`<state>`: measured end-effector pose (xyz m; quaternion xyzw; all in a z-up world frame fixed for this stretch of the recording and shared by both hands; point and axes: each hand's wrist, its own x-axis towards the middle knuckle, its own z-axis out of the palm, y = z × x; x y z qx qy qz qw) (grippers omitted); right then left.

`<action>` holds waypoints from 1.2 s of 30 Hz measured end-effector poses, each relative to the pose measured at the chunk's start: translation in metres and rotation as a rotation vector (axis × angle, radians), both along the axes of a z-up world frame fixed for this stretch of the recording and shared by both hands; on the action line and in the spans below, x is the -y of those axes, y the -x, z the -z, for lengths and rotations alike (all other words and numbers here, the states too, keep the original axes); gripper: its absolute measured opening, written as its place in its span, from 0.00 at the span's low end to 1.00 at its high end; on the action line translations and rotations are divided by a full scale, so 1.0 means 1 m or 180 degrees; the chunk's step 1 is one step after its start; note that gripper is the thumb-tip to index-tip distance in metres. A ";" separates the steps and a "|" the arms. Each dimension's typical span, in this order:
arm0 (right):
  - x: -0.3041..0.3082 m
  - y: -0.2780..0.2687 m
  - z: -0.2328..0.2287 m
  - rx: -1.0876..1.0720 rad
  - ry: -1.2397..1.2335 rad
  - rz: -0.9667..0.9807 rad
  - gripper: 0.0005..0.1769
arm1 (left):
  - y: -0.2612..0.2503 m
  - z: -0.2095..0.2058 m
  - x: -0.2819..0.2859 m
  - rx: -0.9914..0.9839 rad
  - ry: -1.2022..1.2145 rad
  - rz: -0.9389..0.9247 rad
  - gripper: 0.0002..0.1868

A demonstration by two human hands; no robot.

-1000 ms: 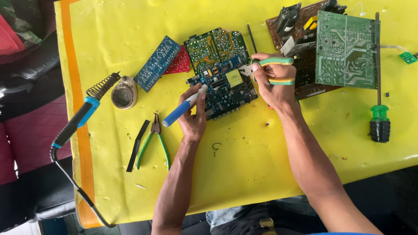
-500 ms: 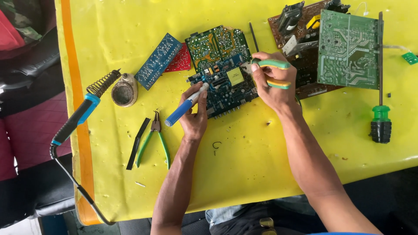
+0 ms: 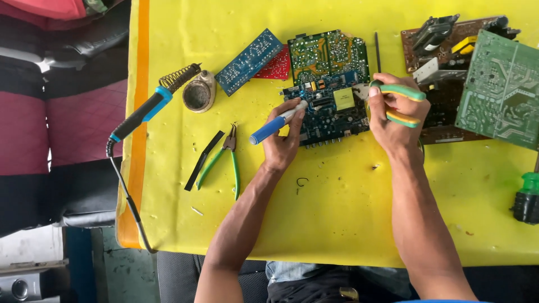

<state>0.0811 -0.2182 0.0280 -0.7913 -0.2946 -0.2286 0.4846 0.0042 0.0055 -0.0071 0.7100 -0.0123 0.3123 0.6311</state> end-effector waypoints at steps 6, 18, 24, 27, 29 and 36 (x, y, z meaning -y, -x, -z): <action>0.004 0.003 0.002 -0.0039 0.0072 0.0007 0.11 | 0.001 0.005 0.000 -0.0189 0.0042 0.0041 0.13; -0.006 0.009 -0.012 0.0023 0.0138 0.0096 0.12 | 0.001 -0.001 -0.004 0.0035 -0.0570 -0.0022 0.13; 0.003 0.005 0.001 -0.0163 0.0036 0.0040 0.12 | 0.000 0.001 -0.002 0.0031 -0.0534 -0.0027 0.13; -0.005 0.010 -0.014 -0.0008 0.0089 0.0153 0.11 | 0.002 0.001 -0.004 0.0002 -0.0530 0.0024 0.13; -0.002 0.009 -0.008 -0.0069 0.0075 0.0110 0.11 | 0.002 0.000 -0.004 0.0004 -0.0530 0.0042 0.13; -0.004 0.011 -0.013 -0.0095 0.0118 0.0152 0.12 | 0.004 -0.003 -0.003 -0.0003 -0.0524 -0.0011 0.14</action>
